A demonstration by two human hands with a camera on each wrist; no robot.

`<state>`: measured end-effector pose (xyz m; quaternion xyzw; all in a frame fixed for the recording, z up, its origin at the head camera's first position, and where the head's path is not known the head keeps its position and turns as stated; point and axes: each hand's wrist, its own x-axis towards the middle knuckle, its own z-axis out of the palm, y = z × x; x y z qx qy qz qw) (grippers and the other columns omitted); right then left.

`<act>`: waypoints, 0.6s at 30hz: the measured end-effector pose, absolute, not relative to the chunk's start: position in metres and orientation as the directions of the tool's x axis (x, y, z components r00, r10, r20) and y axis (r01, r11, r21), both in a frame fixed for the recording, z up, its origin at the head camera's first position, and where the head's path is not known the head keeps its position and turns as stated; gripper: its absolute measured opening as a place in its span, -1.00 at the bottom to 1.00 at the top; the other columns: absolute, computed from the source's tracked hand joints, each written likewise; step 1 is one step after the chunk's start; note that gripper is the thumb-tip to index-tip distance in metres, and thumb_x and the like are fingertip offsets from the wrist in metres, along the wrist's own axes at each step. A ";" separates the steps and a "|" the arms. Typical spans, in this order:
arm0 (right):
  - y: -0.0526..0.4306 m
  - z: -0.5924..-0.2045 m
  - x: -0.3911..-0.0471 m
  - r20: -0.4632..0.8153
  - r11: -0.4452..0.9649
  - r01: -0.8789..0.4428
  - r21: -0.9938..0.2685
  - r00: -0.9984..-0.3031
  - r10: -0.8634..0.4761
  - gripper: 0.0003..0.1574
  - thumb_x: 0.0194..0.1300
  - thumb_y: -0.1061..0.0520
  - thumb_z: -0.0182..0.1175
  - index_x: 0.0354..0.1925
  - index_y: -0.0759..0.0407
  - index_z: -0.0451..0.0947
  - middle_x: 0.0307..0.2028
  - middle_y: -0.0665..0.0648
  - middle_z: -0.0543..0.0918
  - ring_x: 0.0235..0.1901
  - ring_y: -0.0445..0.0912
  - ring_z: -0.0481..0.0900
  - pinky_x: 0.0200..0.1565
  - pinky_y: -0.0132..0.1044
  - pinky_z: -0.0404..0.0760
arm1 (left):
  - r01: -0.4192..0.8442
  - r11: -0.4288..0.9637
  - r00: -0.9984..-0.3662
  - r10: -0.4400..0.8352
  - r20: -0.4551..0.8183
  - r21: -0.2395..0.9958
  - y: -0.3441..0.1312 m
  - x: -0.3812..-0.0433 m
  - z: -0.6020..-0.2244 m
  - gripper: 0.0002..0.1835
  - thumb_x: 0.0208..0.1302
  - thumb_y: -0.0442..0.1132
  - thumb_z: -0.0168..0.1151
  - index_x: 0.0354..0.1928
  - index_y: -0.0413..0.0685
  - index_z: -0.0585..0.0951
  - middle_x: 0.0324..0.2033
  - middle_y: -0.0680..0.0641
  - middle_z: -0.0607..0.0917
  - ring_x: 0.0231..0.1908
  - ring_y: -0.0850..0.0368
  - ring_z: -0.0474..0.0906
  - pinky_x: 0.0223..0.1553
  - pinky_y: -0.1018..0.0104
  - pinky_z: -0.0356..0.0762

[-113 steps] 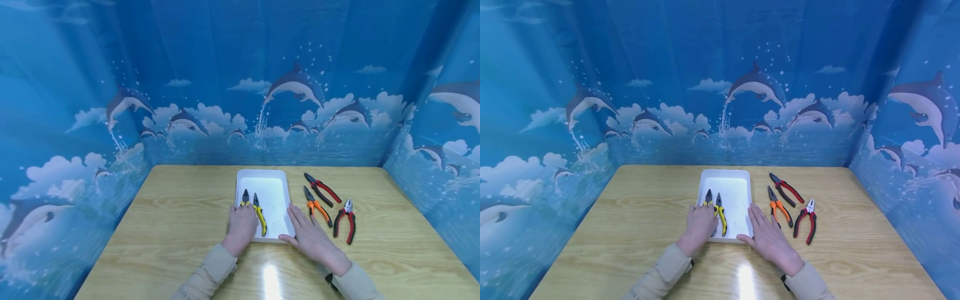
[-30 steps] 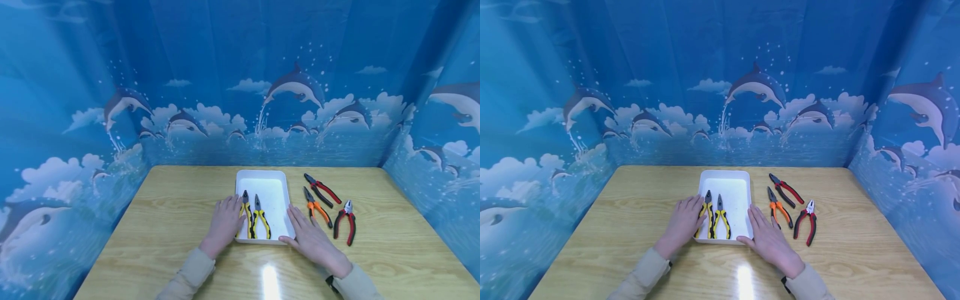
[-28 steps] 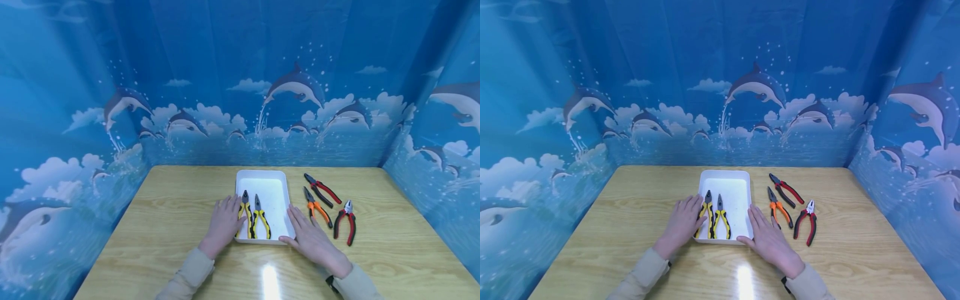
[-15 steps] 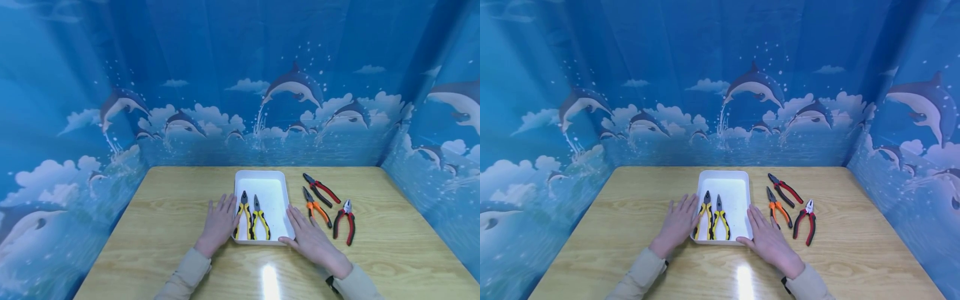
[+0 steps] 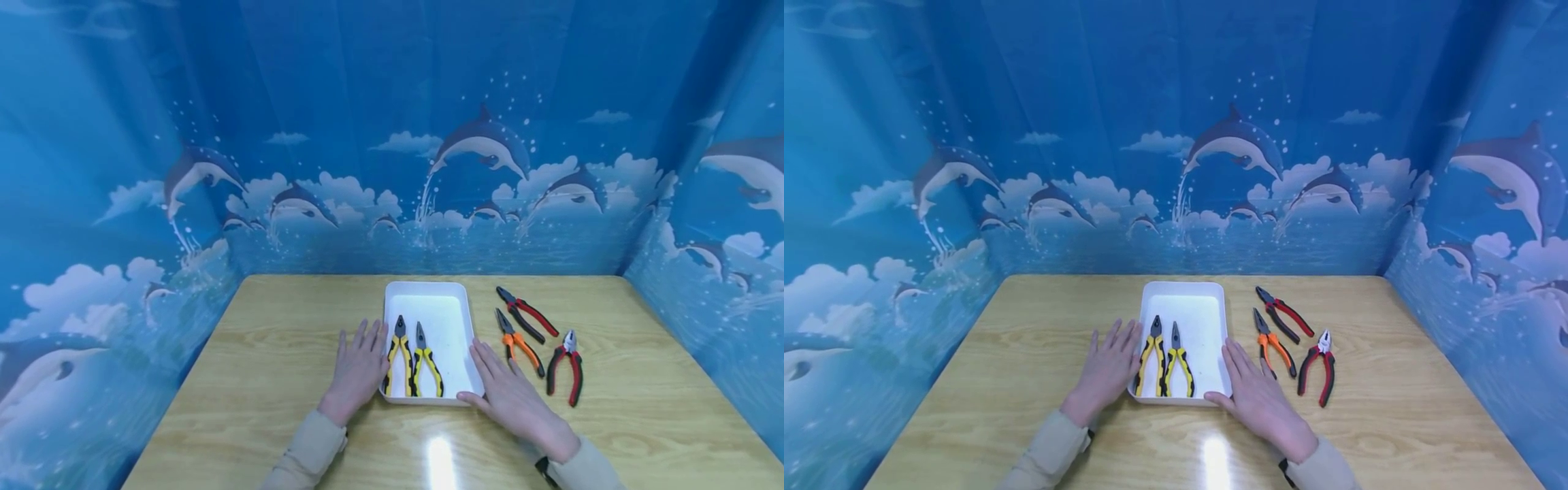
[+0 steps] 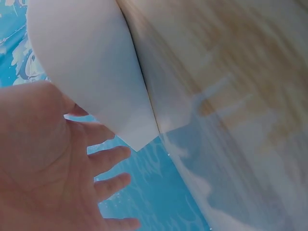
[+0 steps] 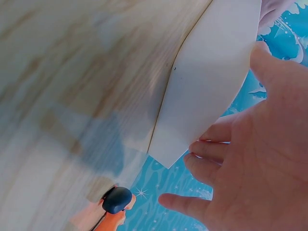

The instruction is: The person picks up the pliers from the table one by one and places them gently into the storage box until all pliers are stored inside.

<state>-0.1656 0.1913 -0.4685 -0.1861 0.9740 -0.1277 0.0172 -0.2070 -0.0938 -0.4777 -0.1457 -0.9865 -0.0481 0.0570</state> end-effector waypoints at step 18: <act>0.192 -0.469 -0.163 0.051 0.891 -0.376 -0.253 -0.925 -0.376 0.11 0.42 -0.38 0.09 0.56 0.30 0.05 0.58 0.26 0.01 0.53 0.23 0.06 0.41 0.42 0.09 | 0.294 0.953 -0.954 0.287 0.090 0.072 -0.093 -0.205 -0.478 -0.36 0.58 0.00 -0.03 0.57 -0.06 0.17 0.55 -0.10 0.20 0.54 -0.17 0.05 0.44 -0.40 0.02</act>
